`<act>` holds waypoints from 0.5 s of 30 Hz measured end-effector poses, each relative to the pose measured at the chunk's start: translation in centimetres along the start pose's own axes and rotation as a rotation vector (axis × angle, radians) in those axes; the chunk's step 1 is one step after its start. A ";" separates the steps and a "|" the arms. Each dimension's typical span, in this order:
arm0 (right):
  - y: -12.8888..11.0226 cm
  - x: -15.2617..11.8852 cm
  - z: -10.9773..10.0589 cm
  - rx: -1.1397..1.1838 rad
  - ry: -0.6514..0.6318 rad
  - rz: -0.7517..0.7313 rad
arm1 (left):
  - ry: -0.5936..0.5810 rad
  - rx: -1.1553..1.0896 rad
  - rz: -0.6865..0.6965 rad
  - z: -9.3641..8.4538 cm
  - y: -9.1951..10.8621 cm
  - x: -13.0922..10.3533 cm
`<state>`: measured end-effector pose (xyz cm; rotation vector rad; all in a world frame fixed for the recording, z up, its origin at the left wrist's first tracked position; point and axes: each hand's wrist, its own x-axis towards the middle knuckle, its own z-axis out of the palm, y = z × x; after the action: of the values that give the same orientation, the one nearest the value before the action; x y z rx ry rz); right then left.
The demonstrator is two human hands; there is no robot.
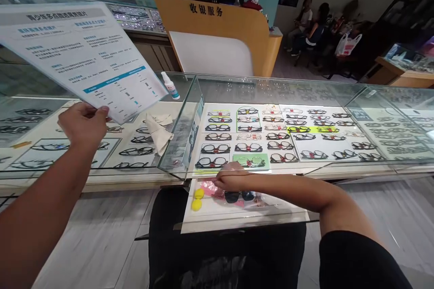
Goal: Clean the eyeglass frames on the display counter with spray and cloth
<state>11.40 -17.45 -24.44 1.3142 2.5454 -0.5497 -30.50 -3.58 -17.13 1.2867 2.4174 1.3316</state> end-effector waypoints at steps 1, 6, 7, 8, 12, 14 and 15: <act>-0.5 -1.1 -0.2 0.045 -0.062 -0.038 | 0.004 -0.006 -0.008 -0.4 0.5 -0.2; -1.8 -6.7 -2.3 0.245 -0.247 -0.119 | 0.214 0.047 0.090 -4.1 3.2 -0.4; -2.1 -7.9 -2.9 0.241 -0.242 -0.114 | 0.266 0.037 0.132 -5.0 4.1 -0.2; -2.4 -9.0 -3.4 0.223 -0.238 -0.115 | 0.304 0.017 0.193 -5.8 5.2 0.0; -3.8 -12.6 -4.1 -0.013 -0.199 -0.219 | 0.317 -0.150 0.286 -6.8 11.9 -1.8; -4.2 -13.9 -3.6 -0.175 -0.120 -0.297 | 0.153 -0.238 0.485 -5.4 15.7 -4.9; -4.2 -14.3 -3.4 -0.239 -0.076 -0.318 | 0.067 -0.257 0.560 -4.1 17.5 -6.8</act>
<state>16.11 -28.76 -15.28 0.8008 2.6706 -0.3275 -17.02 -6.49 -3.82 1.9431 1.8960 1.7601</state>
